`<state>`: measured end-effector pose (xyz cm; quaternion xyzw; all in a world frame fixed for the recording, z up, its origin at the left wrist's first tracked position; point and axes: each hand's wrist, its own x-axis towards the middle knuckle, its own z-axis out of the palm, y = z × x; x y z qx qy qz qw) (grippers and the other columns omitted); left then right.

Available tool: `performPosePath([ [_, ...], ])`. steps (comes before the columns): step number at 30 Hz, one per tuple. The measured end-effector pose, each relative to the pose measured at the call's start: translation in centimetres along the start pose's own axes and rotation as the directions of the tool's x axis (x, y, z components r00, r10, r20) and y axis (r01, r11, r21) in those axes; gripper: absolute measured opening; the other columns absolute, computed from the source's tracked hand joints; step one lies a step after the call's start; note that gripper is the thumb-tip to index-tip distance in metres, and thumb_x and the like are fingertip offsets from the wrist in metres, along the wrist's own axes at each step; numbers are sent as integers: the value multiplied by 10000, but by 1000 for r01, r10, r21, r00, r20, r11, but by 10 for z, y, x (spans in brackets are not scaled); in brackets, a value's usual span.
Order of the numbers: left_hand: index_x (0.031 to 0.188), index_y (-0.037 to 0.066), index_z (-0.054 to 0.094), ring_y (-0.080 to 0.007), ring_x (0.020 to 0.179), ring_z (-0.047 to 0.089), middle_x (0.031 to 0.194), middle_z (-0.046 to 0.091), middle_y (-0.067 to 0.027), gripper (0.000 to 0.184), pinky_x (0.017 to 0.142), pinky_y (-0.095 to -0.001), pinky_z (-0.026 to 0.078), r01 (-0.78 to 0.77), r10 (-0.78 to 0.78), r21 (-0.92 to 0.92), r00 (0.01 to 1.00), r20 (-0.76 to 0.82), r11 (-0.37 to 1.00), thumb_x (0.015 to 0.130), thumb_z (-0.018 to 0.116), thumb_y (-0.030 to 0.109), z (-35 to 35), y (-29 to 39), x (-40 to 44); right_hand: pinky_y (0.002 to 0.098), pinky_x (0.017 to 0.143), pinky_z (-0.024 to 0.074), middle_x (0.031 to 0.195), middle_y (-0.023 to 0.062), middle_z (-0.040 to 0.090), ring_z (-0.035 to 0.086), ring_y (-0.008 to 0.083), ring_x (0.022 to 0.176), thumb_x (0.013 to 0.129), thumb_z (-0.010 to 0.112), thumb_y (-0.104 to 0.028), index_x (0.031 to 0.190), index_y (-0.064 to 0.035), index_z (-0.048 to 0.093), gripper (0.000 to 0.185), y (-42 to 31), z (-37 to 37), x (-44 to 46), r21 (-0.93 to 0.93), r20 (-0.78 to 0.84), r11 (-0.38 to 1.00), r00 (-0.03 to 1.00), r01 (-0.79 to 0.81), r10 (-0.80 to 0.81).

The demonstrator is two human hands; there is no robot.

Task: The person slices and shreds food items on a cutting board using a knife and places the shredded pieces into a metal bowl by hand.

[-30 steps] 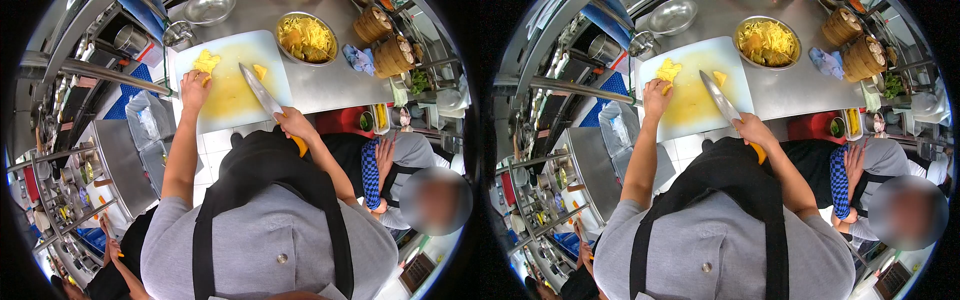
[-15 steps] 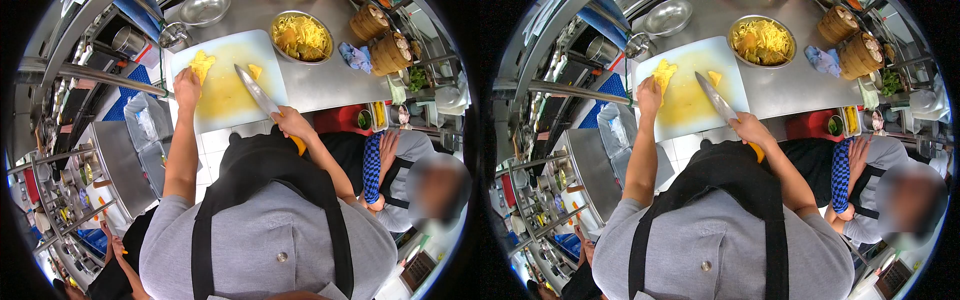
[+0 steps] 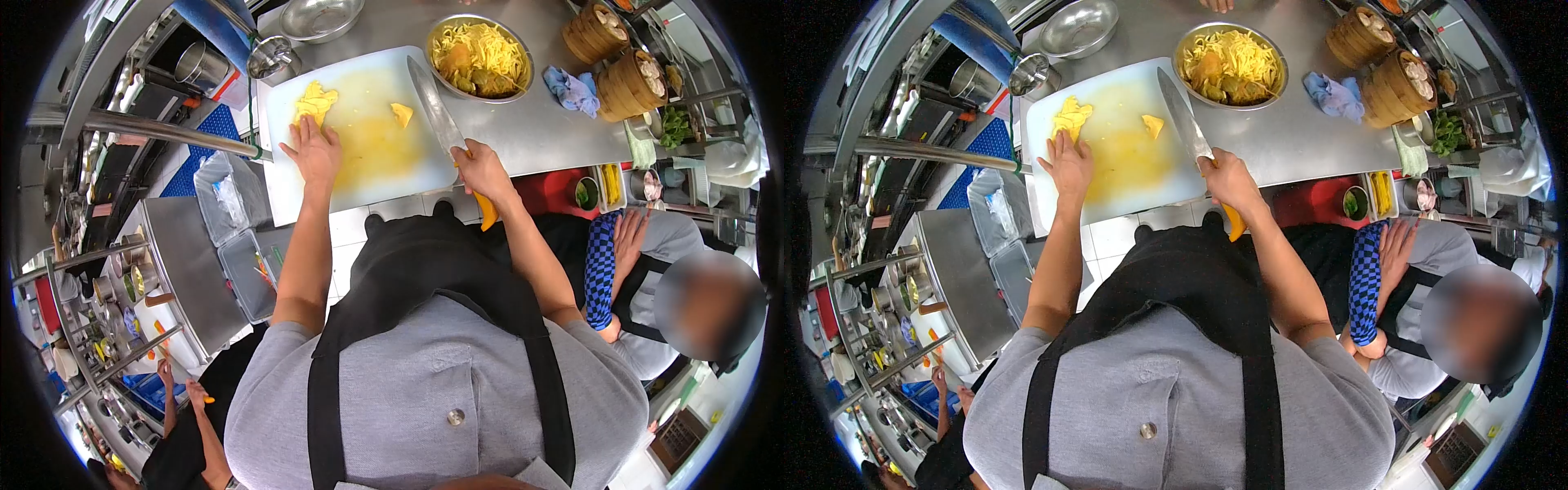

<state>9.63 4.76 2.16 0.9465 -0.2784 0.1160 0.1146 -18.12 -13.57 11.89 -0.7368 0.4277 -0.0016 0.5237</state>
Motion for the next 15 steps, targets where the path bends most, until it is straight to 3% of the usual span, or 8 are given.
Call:
performPosePath([
  [2,1535,-47,465,-408,1584,240,1642,410,-204,639,1234,-713,94,-37,44,-92,996,83,995,1013,505,319,1,-3,-3,361,480,488,639,101,606,580,176,444,1051,588,-307,911,45,583,379,1,0,5,17,10,1000,1000,18,-18],
  [3,1535,-47,465,-408,1584,240,1642,410,-204,639,1234,-713,94,-35,42,-89,996,84,995,1013,505,319,4,-5,-2,382,513,510,671,146,637,620,216,474,1043,584,-306,981,66,624,379,2,-1,6,-2,20,1000,1000,7,-7],
  [5,1559,-42,430,-413,1588,225,1666,376,-191,657,1227,-728,72,35,-54,-258,996,-67,965,1016,493,322,9,-13,-1,403,547,532,704,190,668,659,256,504,1035,580,-306,1051,86,665,402,5,0,7,-21,31,1000,999,-6,7],
  [11,1582,-27,396,-410,1587,229,1671,369,-185,644,1246,-692,79,39,-26,-88,989,149,995,1019,488,273,1,-13,5,410,550,538,706,186,672,663,251,512,1043,569,-299,1042,90,664,400,16,-1,17,-63,56,998,998,-29,33],
  [15,1571,-13,420,-419,1578,242,1663,374,-199,611,1259,-660,110,-54,53,-201,999,-11,978,1026,484,256,-5,4,8,416,557,546,710,198,680,665,267,512,1050,556,-302,1008,96,652,411,8,-3,15,-63,44,998,999,-15,18],
])
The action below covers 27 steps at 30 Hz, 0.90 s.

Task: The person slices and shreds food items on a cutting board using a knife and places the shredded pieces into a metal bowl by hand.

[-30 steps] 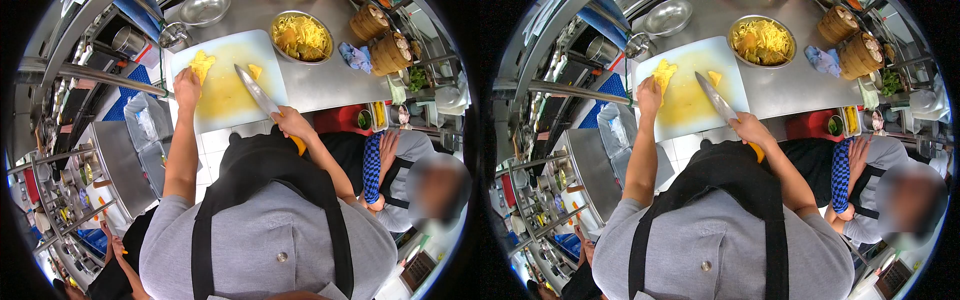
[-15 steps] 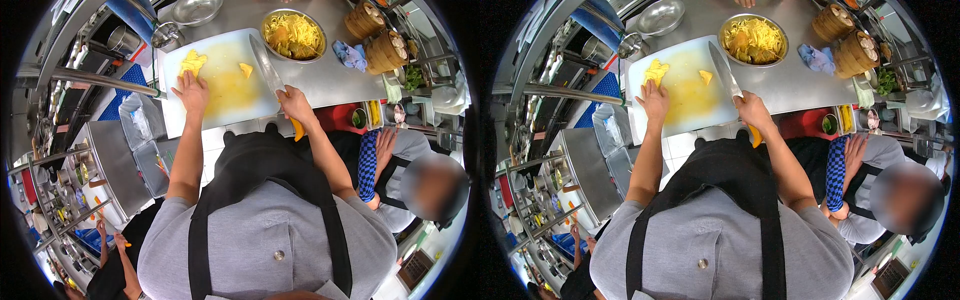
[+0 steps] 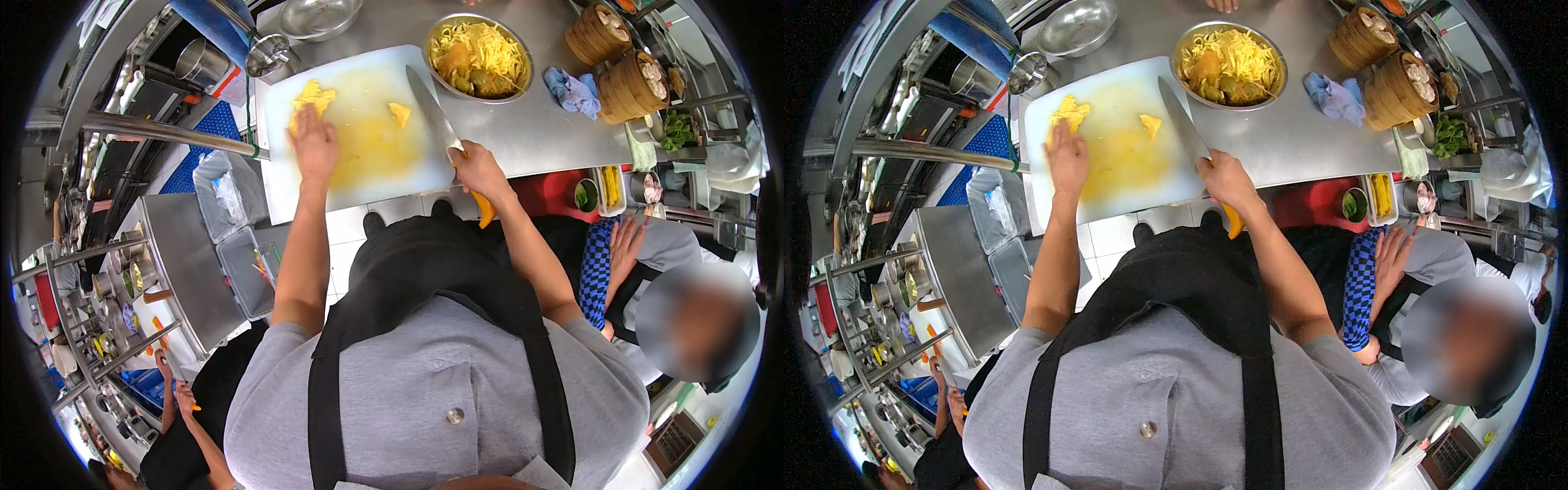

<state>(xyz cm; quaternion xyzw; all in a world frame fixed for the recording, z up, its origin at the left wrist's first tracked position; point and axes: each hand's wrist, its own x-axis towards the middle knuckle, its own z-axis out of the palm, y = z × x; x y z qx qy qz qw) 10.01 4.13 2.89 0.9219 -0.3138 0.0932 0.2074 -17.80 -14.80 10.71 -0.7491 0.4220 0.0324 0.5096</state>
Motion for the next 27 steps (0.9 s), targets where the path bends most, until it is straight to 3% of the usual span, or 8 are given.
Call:
performPosePath([
  [2,1559,-20,428,-412,1570,261,1659,368,-219,596,1262,-636,147,53,149,-491,920,363,870,1036,481,260,-2,27,-2,421,563,549,709,206,682,670,273,517,1051,552,-303,997,98,646,416,-5,3,6,14,-13,1000,1000,16,-16],
  [3,1565,-28,408,-400,1567,272,1657,366,-225,601,1261,-628,165,-65,242,-498,923,300,865,1039,483,253,7,42,-8,435,574,552,705,217,681,680,286,529,1052,545,-304,991,99,642,420,-5,5,14,36,-21,998,999,49,-48],
  [4,1571,-37,389,-388,1565,284,1655,364,-232,607,1259,-620,184,-182,335,-498,912,236,848,1042,484,245,19,60,-15,450,585,556,701,228,680,689,298,541,1053,538,-305,985,101,638,424,-6,8,23,59,-31,995,996,82,-80],
  [5,1571,-37,389,-388,1565,284,1655,364,-232,607,1259,-620,184,-181,333,-498,913,236,848,1042,484,245,25,78,-24,450,585,556,701,228,680,689,298,541,1053,538,-305,985,101,638,424,-9,12,32,58,-30,995,996,81,-80],
  [7,1608,-30,320,-370,1565,297,1660,360,-226,631,1266,-617,152,-236,285,-303,950,129,923,1059,467,244,36,107,-40,481,631,564,704,256,679,704,340,574,1052,523,-306,993,102,641,429,-19,20,49,52,-47,993,993,110,-107],
  [10,1614,-45,292,-361,1566,300,1665,349,-230,649,1268,-621,119,-304,328,-141,922,204,942,1066,450,266,46,117,-50,506,701,567,733,285,684,710,403,635,1050,507,-308,1015,102,647,435,-29,28,69,-10,-85,991,988,131,-131],
  [17,1617,-44,292,-348,1577,285,1676,331,-229,650,1267,-619,108,-254,293,-190,931,218,948,1074,434,284,50,114,-50,530,791,560,791,317,696,715,461,751,1043,503,-308,1057,101,649,435,-25,41,88,-14,-88,989,985,146,-146],
  [27,1626,-48,264,-320,1595,242,1701,291,-203,674,1289,-580,75,-251,291,-172,917,271,952,1094,348,357,45,117,-50,479,696,596,800,311,704,714,397,614,1038,514,-313,1024,100,640,432,-36,39,70,-18,-61,995,993,102,-103],
])
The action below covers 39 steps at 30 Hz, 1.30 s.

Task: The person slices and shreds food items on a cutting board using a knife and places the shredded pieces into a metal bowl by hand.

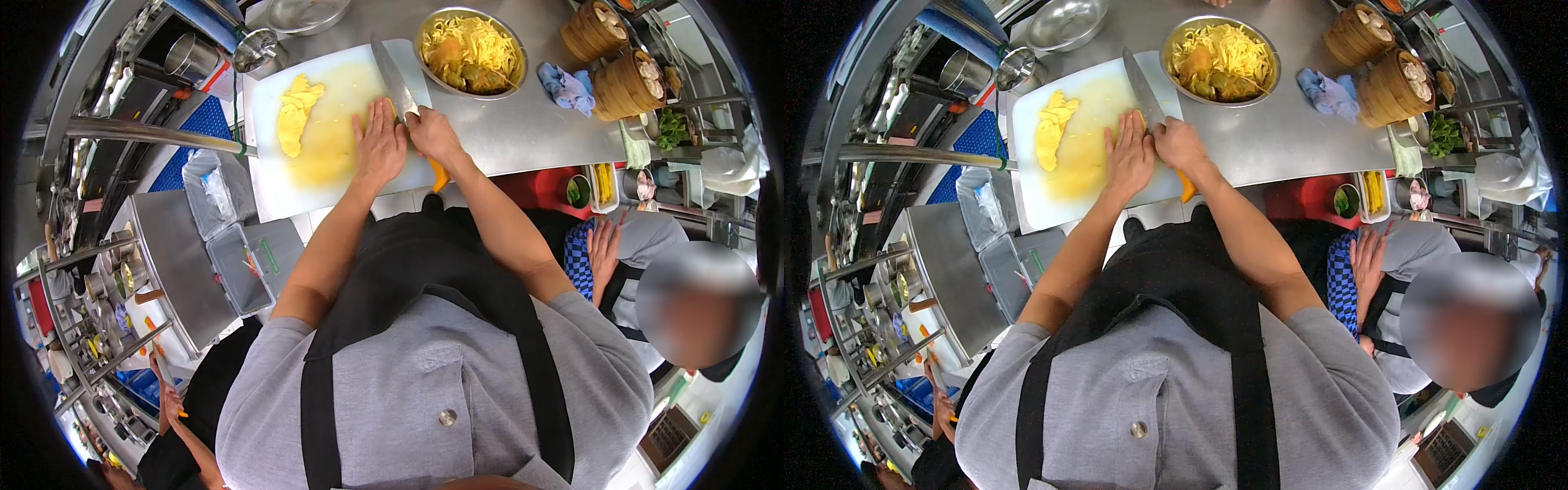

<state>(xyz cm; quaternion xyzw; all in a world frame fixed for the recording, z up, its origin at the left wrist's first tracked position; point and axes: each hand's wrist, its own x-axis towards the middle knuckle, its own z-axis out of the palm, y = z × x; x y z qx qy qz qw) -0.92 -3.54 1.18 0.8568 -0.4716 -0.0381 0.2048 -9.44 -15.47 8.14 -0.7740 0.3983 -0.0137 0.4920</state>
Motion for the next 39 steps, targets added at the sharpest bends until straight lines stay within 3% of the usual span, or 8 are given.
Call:
performPosePath([
  [10,1632,-46,247,-340,1602,205,1714,249,-209,681,1283,-596,75,3,-3,1,1000,1,1000,1101,319,375,-2,1,-2,589,807,545,864,367,680,685,536,824,1040,511,-325,974,66,659,423,24,10,-23,-63,-35,997,998,42,-45],
  [20,1628,-55,255,-341,1607,188,1721,230,-208,693,1288,-594,67,-11,11,26,1000,-16,1000,1097,296,388,-3,1,-4,606,862,517,939,386,667,652,569,940,1040,527,-274,976,76,653,376,35,1,-82,-151,-12,987,998,62,-64],
  [29,1621,-70,259,-350,1608,179,1723,216,-216,699,1288,-597,66,-10,10,22,1000,3,1000,1092,300,387,-5,1,-4,580,793,522,874,371,663,656,559,905,1049,540,-272,944,83,640,383,43,-13,-128,-138,70,990,997,31,-22],
  [31,1616,-76,265,-374,1607,169,1719,222,-224,699,1278,-622,50,-28,28,1,1000,7,1000,1092,308,383,-5,1,-9,569,798,524,869,353,676,661,547,916,1055,542,-280,946,78,641,387,18,-29,-139,-64,189,979,961,-192,200],
  [32,1616,-76,265,-374,1607,169,1719,222,-224,699,1278,-622,50,-26,26,1,1000,5,1000,1092,308,383,-7,0,-13,569,798,524,869,353,676,661,547,916,1055,542,-280,946,78,641,387,25,-27,-141,-66,190,980,962,-189,198],
  [34,1614,-82,266,-404,1604,163,1713,235,-232,697,1261,-657,27,11,-13,-64,999,-39,998,1091,319,377,-12,-2,-24,419,523,529,646,215,650,651,283,474,1072,544,-273,968,78,616,373,34,-20,-144,-168,123,983,991,72,-51],
  [37,1612,-78,278,-425,1600,161,1715,239,-224,695,1247,-683,10,73,-74,-15,992,-100,997,1089,333,376,-36,-21,-32,502,673,553,737,275,689,711,388,623,1057,536,-292,984,59,671,383,14,-8,-141,-138,159,985,984,105,-83],
  [39,1608,-75,294,-427,1599,164,1714,247,-220,693,1246,-685,17,114,-110,23,983,-144,993,1088,340,379,-54,-43,-33,491,655,556,723,266,687,697,359,574,1058,526,-286,997,62,675,384,-10,1,-129,-106,234,990,970,91,-64],
])
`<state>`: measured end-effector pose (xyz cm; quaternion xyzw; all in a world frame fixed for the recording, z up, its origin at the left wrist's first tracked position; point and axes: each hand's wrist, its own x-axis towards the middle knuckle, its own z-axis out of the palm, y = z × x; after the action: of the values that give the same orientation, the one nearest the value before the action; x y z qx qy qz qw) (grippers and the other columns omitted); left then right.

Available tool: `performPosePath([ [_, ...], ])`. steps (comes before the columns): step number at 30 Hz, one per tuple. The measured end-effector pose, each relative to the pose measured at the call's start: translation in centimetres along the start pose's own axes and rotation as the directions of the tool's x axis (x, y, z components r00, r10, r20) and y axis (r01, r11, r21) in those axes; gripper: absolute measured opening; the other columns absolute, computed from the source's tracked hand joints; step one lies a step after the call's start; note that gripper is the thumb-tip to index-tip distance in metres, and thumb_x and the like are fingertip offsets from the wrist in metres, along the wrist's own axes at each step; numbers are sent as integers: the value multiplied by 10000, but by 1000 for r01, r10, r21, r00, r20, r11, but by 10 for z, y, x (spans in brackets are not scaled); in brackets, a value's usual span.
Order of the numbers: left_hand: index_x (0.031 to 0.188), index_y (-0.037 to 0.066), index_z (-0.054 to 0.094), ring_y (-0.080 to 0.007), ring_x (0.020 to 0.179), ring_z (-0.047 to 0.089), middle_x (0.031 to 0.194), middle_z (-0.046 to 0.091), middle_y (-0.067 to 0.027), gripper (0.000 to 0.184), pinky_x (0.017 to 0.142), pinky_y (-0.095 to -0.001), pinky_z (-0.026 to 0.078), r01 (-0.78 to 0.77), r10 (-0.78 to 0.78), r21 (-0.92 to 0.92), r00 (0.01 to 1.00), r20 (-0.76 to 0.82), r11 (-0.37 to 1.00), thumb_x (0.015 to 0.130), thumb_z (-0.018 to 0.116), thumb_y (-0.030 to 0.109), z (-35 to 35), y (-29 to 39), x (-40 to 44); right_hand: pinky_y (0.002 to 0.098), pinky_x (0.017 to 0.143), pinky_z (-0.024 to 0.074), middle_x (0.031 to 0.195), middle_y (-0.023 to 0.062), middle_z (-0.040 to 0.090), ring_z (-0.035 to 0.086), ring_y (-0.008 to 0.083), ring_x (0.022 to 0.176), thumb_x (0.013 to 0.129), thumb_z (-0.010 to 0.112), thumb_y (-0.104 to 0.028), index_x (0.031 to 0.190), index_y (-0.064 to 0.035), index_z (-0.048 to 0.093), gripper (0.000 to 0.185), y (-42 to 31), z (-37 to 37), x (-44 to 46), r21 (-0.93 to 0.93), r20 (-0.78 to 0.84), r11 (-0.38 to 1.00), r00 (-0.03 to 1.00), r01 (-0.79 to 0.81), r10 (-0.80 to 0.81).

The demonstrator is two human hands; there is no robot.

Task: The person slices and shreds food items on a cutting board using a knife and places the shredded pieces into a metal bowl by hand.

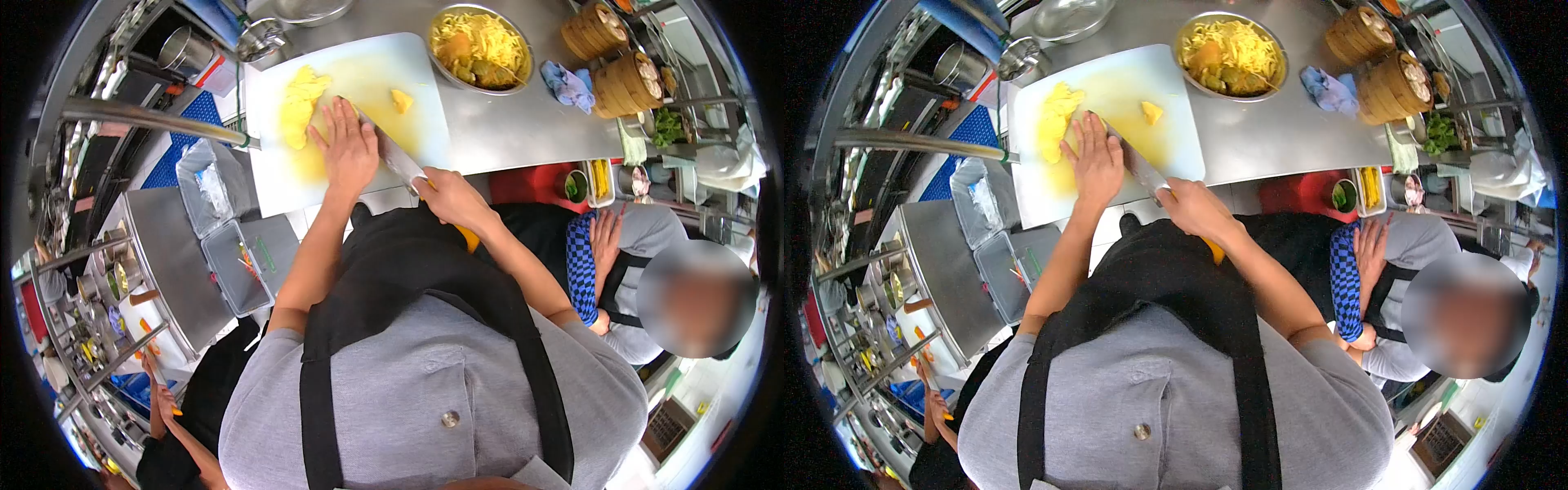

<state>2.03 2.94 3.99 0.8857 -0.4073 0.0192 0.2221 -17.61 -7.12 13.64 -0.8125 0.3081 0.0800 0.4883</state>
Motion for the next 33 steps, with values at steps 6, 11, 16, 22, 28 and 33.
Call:
performPosePath([
  [6,1582,-65,367,-448,1591,175,1688,309,-224,650,1236,-707,79,175,-170,80,983,-64,981,1086,357,357,-25,-82,16,450,616,568,712,261,686,675,320,521,1034,528,-263,989,129,650,413,-53,30,74,1,159,996,983,94,-93],
  [11,1607,7,371,-443,1594,166,1697,327,-161,621,1236,-710,54,144,-141,27,986,-84,989,1092,347,353,-33,-103,8,412,535,547,690,172,656,647,256,495,1016,549,-301,1059,120,648,435,-68,39,99,54,228,998,973,-36,23],
  [16,1605,66,414,-394,1609,153,1717,315,-67,596,1223,-735,12,124,-122,65,992,-37,990,1098,326,366,-22,-105,8,377,481,506,673,113,613,590,203,459,1031,562,-313,1058,81,643,403,-63,42,102,45,267,997,962,-69,54],
  [22,1609,62,403,-391,1610,147,1719,310,-62,609,1229,-729,-1,210,-210,-4,978,-12,978,1104,291,382,-15,-104,14,361,455,473,639,86,579,562,182,439,1044,563,-302,1043,60,640,369,-60,19,76,68,301,993,951,-93,69],
  [28,1583,15,424,-368,1605,187,1703,329,-120,593,1266,-665,49,149,-145,83,988,-51,985,1089,356,335,-16,-92,21,360,452,466,617,95,582,569,175,431,1045,586,-282,976,52,628,344,-22,-16,23,172,113,969,981,-179,161],
  [33,1575,-31,400,-324,1586,262,1679,342,-195,597,1289,-584,124,-148,160,-256,987,27,955,1076,401,297,20,-22,23,408,493,518,649,197,648,657,274,478,1054,574,-280,940,68,611,368,42,-20,62,172,-331,984,939,-41,97],
])
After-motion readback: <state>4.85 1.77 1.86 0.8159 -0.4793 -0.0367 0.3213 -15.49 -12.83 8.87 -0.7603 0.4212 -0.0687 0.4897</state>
